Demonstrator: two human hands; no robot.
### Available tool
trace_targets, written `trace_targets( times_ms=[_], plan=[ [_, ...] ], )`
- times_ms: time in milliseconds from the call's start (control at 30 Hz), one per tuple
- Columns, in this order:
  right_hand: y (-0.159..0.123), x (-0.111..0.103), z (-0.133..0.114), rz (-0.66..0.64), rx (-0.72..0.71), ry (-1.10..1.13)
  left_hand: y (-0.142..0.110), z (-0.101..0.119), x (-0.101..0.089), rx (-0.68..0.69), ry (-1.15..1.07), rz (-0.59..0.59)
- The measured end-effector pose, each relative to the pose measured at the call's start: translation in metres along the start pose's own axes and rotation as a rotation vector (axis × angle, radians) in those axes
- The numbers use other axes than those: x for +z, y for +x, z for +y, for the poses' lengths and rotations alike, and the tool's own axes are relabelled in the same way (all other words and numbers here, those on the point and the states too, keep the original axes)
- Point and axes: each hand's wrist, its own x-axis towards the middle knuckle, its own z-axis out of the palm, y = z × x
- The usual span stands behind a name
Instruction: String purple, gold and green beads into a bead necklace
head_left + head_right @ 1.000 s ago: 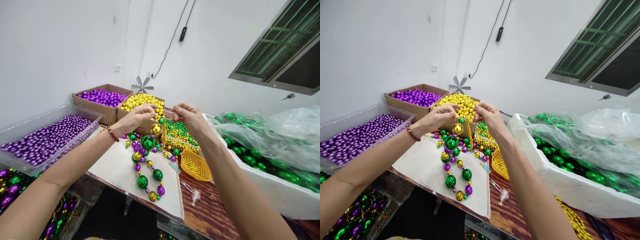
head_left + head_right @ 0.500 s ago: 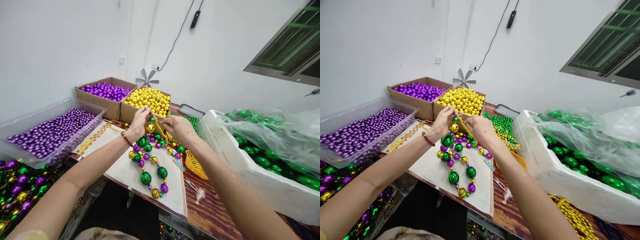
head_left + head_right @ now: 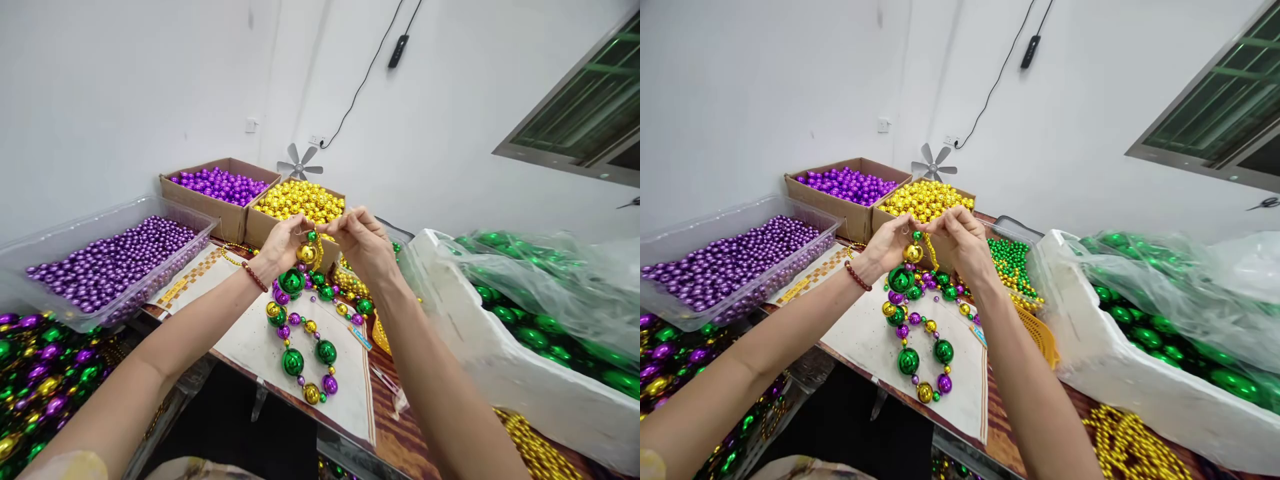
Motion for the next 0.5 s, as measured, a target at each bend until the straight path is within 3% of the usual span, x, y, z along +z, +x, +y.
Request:
trace_targets(
  times_ms=[133, 233, 333, 433, 500],
  plan=[
    [0.012, 0.001, -0.003, 0.179, -0.125, 0.061, -0.001, 0.026, 0.018, 0.045, 0.004, -0.151],
    [0.025, -0.002, -0.020, 0.230, -0.206, -0.015, 0.003, 0.045, 0.038, 0.121, 0.088, -0.247],
    [0.045, 0.002, -0.057, 0.184, -0.203, -0.100, 0.009, 0.066, 0.071, 0.164, 0.243, -0.316],
    [0.074, 0.010, -0.111, 0.196, -0.056, -0.149, 0.012, 0.096, 0.115, 0.215, 0.331, -0.385],
    [0.094, 0.011, -0.148, 0.237, -0.082, -0.182, 0.011, 0.119, 0.145, 0.266, 0.365, -0.403]
  ],
)
